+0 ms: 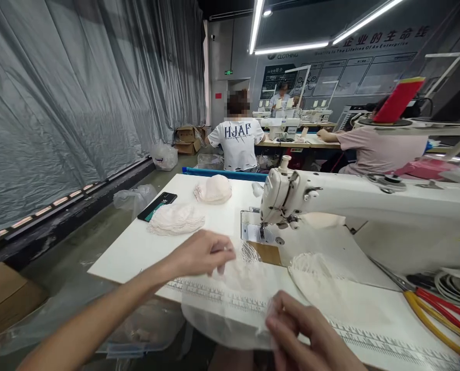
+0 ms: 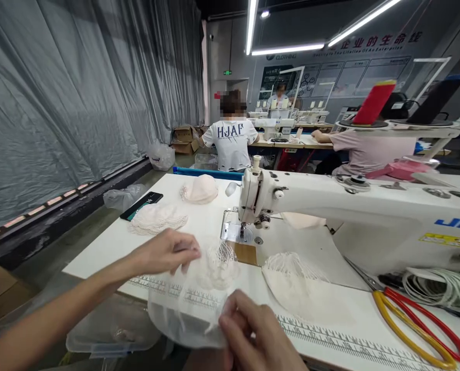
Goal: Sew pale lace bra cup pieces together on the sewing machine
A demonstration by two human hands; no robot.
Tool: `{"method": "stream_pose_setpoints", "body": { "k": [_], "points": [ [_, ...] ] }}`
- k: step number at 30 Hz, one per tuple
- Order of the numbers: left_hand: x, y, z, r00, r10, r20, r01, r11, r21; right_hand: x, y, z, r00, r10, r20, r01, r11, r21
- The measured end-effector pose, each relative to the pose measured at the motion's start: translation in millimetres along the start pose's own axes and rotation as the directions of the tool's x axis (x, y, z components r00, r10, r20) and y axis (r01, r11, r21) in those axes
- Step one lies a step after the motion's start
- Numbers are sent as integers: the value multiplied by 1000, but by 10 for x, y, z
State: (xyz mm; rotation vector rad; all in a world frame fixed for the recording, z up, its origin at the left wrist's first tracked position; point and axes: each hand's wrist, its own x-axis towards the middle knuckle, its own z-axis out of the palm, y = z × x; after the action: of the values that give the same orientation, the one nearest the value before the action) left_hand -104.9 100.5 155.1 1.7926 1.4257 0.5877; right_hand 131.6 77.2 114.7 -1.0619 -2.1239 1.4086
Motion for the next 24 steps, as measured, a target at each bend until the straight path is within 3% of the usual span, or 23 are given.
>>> {"method": "stream_pose_setpoints", "body": {
  "k": [3, 6, 7, 9, 11, 14, 20, 22, 24],
  "points": [
    [487, -110, -179, 1000, 24, -8, -22, 992, 120, 354, 13, -123, 996, 86, 6, -86, 991, 102],
    [879, -342, -81, 1000, -13, 26, 6, 965, 262, 549, 326, -212, 994, 84, -68, -95, 980, -173],
    [959, -418, -12, 1000, -19, 20, 13, 958, 288, 566, 462, -240, 992, 29, -124, -70, 936, -346],
    [1036, -537, 134, 1000, -21, -1, 20, 947, 320, 541, 724, -309, 959, -150, -240, -46, 754, -655],
    [1034, -598, 263, 999, -18, -28, 27, 938, 345, 475, 931, -413, 913, -301, -276, -45, 596, -801],
    [998, -577, 433, 997, -16, -73, 42, 926, 374, 388, 1116, -648, 884, -388, -261, -52, 473, -880],
    [1092, -367, 787, 999, 9, -46, 9, 923, 385, 340, 1184, -1074, 847, -424, -320, -240, 233, -942],
    [1110, -306, 841, 999, 27, -24, -16, 925, 380, 356, 1122, -1075, 840, -432, -328, -221, 278, -935],
    [1092, -254, 835, 999, 46, -21, -35, 930, 366, 413, 1033, -999, 858, -417, -301, -106, 430, -896]
  ]
}}
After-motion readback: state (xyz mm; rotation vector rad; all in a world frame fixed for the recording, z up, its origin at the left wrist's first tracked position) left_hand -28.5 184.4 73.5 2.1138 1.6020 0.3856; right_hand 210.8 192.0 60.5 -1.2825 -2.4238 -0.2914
